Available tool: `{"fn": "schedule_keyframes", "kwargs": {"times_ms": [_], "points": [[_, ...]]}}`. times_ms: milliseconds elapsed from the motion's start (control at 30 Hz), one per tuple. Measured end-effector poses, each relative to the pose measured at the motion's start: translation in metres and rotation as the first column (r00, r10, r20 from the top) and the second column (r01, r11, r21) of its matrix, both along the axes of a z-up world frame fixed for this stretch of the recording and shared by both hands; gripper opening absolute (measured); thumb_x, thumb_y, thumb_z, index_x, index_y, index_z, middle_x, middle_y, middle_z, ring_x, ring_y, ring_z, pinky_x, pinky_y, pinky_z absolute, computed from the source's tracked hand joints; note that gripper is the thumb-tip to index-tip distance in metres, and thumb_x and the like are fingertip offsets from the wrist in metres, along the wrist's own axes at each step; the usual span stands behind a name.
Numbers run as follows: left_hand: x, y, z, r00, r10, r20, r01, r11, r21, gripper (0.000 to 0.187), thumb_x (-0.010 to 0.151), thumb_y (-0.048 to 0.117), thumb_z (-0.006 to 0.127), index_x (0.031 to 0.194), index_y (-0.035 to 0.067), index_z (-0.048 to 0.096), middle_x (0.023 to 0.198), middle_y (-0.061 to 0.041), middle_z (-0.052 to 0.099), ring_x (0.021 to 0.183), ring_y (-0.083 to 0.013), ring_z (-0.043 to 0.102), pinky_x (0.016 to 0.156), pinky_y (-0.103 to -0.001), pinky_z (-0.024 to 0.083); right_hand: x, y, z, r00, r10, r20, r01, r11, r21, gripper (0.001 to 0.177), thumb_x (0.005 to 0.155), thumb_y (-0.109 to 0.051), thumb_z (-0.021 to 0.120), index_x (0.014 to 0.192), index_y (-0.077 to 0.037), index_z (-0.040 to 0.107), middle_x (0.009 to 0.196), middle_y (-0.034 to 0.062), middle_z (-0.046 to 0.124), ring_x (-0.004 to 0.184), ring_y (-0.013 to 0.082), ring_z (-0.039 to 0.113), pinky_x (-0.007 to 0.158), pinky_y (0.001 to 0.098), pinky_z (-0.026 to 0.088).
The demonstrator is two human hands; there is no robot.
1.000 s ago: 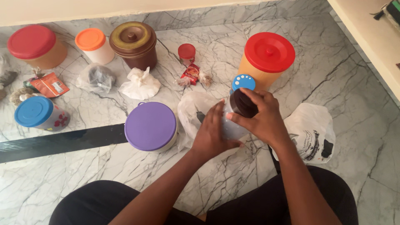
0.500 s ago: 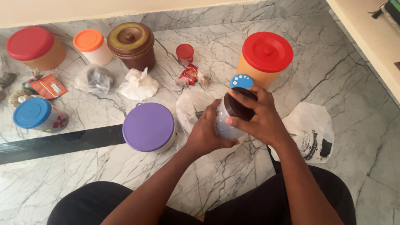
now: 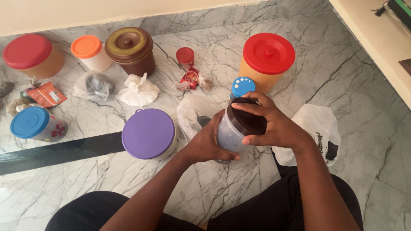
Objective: The person sits on the floor and transfers a dark granular substance from a plastic bag into a small white container using a spoon. They open the container, scoop the material repeatedly, and place the spoon inside the container.
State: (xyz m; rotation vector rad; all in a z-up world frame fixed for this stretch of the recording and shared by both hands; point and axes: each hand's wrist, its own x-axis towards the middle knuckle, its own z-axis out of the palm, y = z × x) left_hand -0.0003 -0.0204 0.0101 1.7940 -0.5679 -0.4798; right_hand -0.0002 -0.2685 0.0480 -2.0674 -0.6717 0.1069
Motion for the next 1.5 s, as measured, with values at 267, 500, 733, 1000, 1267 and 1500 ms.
{"fn": "schedule_keyframes", "kwargs": {"times_ms": [267, 500, 733, 1000, 1267, 1500], "points": [[0.005, 0.006, 0.002, 0.995, -0.094, -0.041, 0.094, 0.996, -0.010, 0.132, 0.058, 0.034, 0.095, 0.162, 0.005, 0.018, 0.153, -0.018, 0.047, 0.144, -0.0297, 0.047, 0.117, -0.041, 0.040, 0.000, -0.009, 0.011, 0.980, 0.101, -0.174, -0.091, 0.994, 0.062, 0.089, 0.064, -0.035, 0.090, 0.146, -0.021, 0.059, 0.163, 0.0116, 0.038, 0.154, 0.0314, 0.036, 0.122, 0.0451, 0.031], [0.001, 0.005, -0.004, 0.986, -0.013, 0.169, -0.014, 0.987, 0.162, 0.126, 0.056, 0.037, 0.096, 0.157, 0.007, 0.027, 0.149, -0.022, 0.050, 0.140, -0.0349, 0.050, 0.113, -0.042, 0.043, -0.004, 0.014, 0.031, 0.992, -0.113, -0.064, 0.088, 0.948, -0.305, 0.107, 0.074, -0.047, 0.085, 0.162, -0.023, 0.029, 0.166, 0.0144, 0.024, 0.154, 0.0333, 0.019, 0.117, 0.0467, 0.024], [0.005, 0.009, -0.004, 0.972, -0.040, 0.230, 0.000, 0.985, 0.172, 0.122, 0.055, 0.036, 0.095, 0.156, 0.010, 0.031, 0.146, -0.019, 0.052, 0.138, -0.0358, 0.052, 0.112, -0.042, 0.044, -0.014, 0.032, 0.057, 0.902, -0.350, -0.252, 0.136, 0.786, -0.604, 0.104, 0.072, -0.054, 0.081, 0.160, -0.042, 0.027, 0.156, 0.0035, 0.043, 0.143, 0.0247, 0.047, 0.114, 0.0393, 0.042], [0.011, 0.012, -0.005, 0.987, 0.028, 0.160, -0.056, 0.983, 0.173, 0.132, 0.055, 0.039, 0.098, 0.157, 0.004, 0.023, 0.152, -0.024, 0.044, 0.142, -0.0351, 0.046, 0.115, -0.041, 0.039, -0.005, -0.029, 0.015, 0.880, -0.115, -0.462, 0.196, 0.972, 0.130, 0.104, 0.066, -0.020, 0.082, 0.158, -0.030, 0.034, 0.147, 0.0106, 0.053, 0.136, 0.0281, 0.054, 0.108, 0.0447, 0.049], [0.012, 0.013, 0.002, 0.976, 0.186, 0.117, -0.202, 0.968, 0.151, 0.131, 0.053, 0.037, 0.098, 0.156, 0.004, 0.023, 0.148, -0.022, 0.050, 0.140, -0.0330, 0.050, 0.113, -0.040, 0.042, 0.025, -0.073, -0.042, 0.668, -0.443, -0.599, 0.632, 0.762, 0.141, 0.094, 0.073, -0.016, 0.082, 0.153, -0.020, 0.032, 0.128, 0.0137, 0.060, 0.113, 0.0208, 0.060, 0.093, 0.0389, 0.052], [0.014, 0.015, 0.000, 0.952, 0.224, 0.211, -0.245, 0.967, 0.078, 0.130, 0.052, 0.034, 0.100, 0.155, 0.006, 0.026, 0.148, -0.022, 0.048, 0.141, -0.0345, 0.048, 0.113, -0.043, 0.041, 0.043, -0.089, -0.104, 0.561, -0.393, -0.729, 0.689, 0.710, 0.148, 0.077, 0.077, -0.003, 0.075, 0.143, -0.015, 0.036, 0.114, 0.0104, 0.063, 0.103, 0.0215, 0.069, 0.090, 0.0407, 0.059]]}}
